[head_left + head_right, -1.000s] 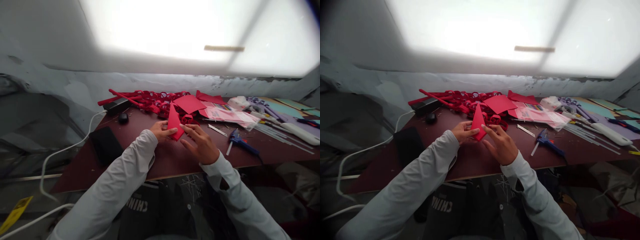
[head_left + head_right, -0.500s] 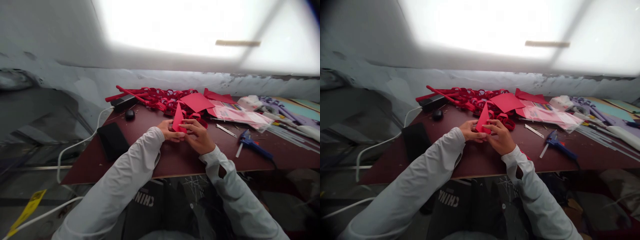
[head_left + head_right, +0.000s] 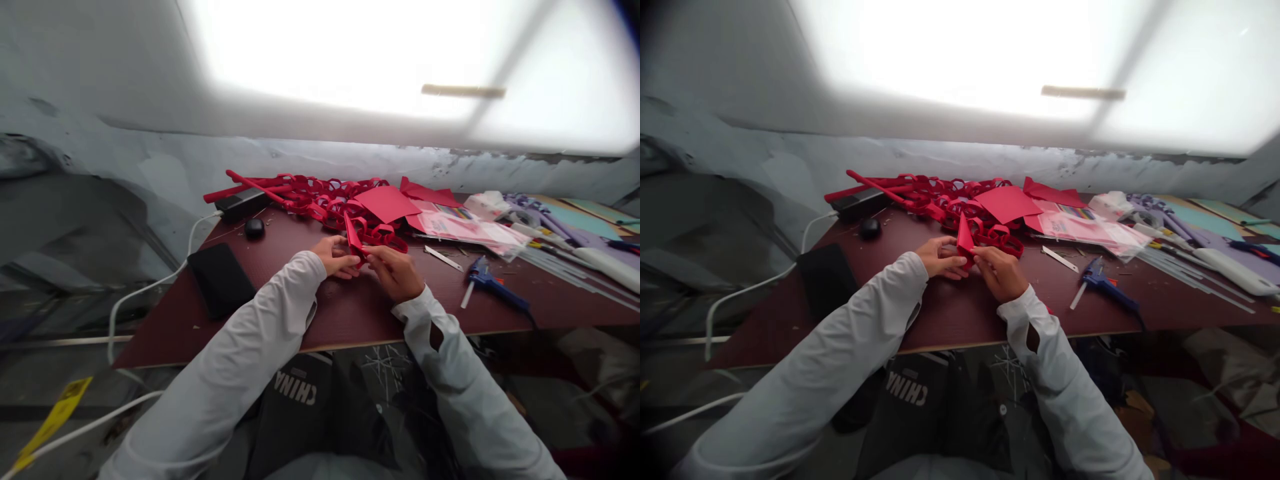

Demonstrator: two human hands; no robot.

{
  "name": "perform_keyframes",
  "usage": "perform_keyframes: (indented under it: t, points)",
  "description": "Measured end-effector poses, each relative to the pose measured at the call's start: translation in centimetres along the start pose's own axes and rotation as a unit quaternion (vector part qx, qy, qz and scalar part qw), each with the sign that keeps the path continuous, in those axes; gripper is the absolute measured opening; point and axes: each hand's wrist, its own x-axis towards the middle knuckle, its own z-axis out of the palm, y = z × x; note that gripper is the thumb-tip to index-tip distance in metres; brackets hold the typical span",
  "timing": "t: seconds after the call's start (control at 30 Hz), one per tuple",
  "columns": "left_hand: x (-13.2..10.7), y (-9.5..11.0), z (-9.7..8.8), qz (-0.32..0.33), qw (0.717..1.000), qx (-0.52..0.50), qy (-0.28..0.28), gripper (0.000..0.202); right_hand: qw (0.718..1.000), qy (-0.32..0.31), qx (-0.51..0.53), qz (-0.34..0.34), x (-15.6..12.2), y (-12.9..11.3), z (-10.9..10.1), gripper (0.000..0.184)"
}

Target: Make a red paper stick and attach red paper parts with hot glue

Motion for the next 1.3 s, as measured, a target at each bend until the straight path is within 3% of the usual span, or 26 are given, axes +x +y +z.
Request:
perform_keyframes:
  t: [0.1,0.17,0.23,0.3,0.37,0.47,0.53,0.73,0.93,1.0,1.13,1.3]
  points:
    - [0.2,-0.2,0.1,0.039,0.996,0.043,0.060,0.057,0.999,0.034,-0.020,0.021,-0.2,0.2,0.2,0.028]
    - [0.3,-0.2,-0.2,0.110,0.978,0.120,0.127,0.050,0.997,0.062,-0.030,0.033,-0.3,0.2,0.2,0.026]
    - [0.4,-0.2,-0.7,0.237,0.917,0.260,0.188,0.047,0.994,0.091,-0.036,0.040,-0.4,0.0,0.2,0.024]
    - [0.5,-0.2,-1.1,0.355,0.820,0.404,0.196,0.059,0.992,0.115,-0.038,0.039,-0.5,-0.4,0.1,0.023]
    - [0.7,-0.4,-1.3,0.411,0.749,0.494,0.162,0.074,0.991,0.125,-0.041,0.026,-0.5,-0.7,-0.1,0.021]
    - [1.0,-0.7,-1.0,0.433,0.700,0.554,0.127,0.070,0.990,0.130,-0.058,-0.006,-0.5,-1.3,-0.1,0.016]
    - [1.2,-0.8,-0.7,0.429,0.692,0.568,0.115,0.067,0.987,0.142,-0.077,-0.025,-0.4,-1.5,-0.1,0.014]
    - [0.7,-0.6,-0.3,0.446,0.686,0.571,0.069,0.085,0.976,0.160,-0.121,-0.090,-0.4,-1.7,0.3,0.010]
    - [0.5,-0.3,-0.4,0.473,0.682,0.548,0.110,0.056,0.961,0.210,-0.128,-0.125,-0.6,-1.6,0.8,0.031]
    - [0.6,-0.3,-0.5,0.471,0.685,0.540,0.134,0.053,0.961,0.205,-0.127,-0.134,-0.6,-2.0,0.7,0.028]
    - [0.9,-0.4,-0.7,0.476,0.705,0.511,0.119,0.059,0.965,0.158,-0.171,-0.123,-0.5,-3.0,0.2,0.008]
    - [1.0,-0.2,-0.4,0.493,0.716,0.485,0.098,0.056,0.962,0.172,-0.192,-0.095,-0.5,-3.7,-0.1,0.013]
